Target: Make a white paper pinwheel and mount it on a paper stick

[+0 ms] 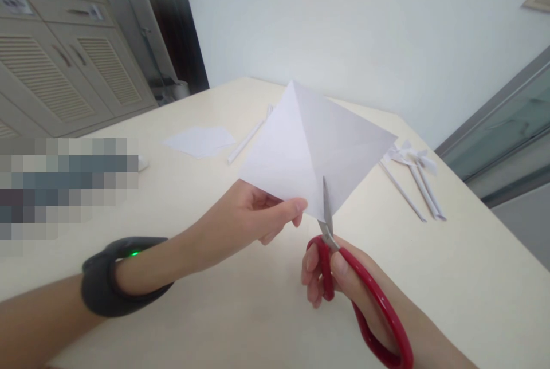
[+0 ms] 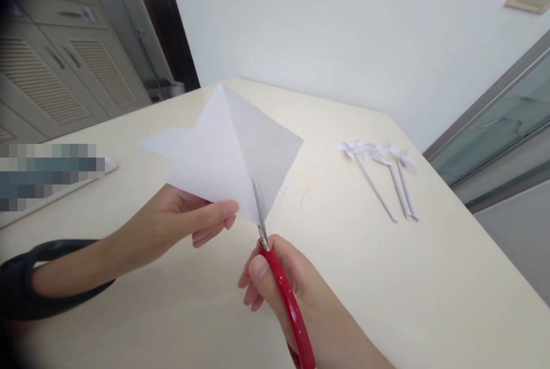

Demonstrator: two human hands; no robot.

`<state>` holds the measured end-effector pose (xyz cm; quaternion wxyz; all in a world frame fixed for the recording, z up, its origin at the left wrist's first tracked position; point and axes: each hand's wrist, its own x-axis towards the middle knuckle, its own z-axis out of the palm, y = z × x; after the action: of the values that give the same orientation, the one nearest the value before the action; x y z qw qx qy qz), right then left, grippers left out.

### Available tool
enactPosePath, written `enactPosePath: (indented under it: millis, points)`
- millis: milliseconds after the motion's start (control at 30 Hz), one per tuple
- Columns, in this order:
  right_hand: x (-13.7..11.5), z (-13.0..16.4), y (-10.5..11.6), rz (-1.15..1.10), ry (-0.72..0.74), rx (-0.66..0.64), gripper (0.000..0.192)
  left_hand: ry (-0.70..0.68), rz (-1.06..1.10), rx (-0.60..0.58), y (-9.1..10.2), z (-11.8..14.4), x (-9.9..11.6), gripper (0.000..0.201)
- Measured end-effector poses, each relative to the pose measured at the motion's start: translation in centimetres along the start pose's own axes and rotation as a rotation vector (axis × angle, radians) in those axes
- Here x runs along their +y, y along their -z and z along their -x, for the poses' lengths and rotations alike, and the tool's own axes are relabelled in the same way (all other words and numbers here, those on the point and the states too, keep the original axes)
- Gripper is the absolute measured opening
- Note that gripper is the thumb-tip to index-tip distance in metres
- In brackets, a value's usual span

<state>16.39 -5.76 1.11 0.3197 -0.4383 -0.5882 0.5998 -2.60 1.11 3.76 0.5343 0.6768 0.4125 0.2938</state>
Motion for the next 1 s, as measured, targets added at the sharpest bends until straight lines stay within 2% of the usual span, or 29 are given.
enactPosePath:
  millis: [267,700,1000]
  points:
    - [-0.6,-0.1,-0.2,-0.046,0.01,0.009,0.044,0.009,0.008,0.009,-0.1,0.1,0.1,0.032]
    - [0.2,-0.2,-0.7,-0.186,0.047,-0.005,0.043,0.007,0.037,0.004,0.0,0.1,-0.1,0.033]
    - [0.4,0.2,-0.4,-0.04,-0.003,0.026,0.043,0.029,0.026,-0.002,0.1,0.1,-0.1,0.038]
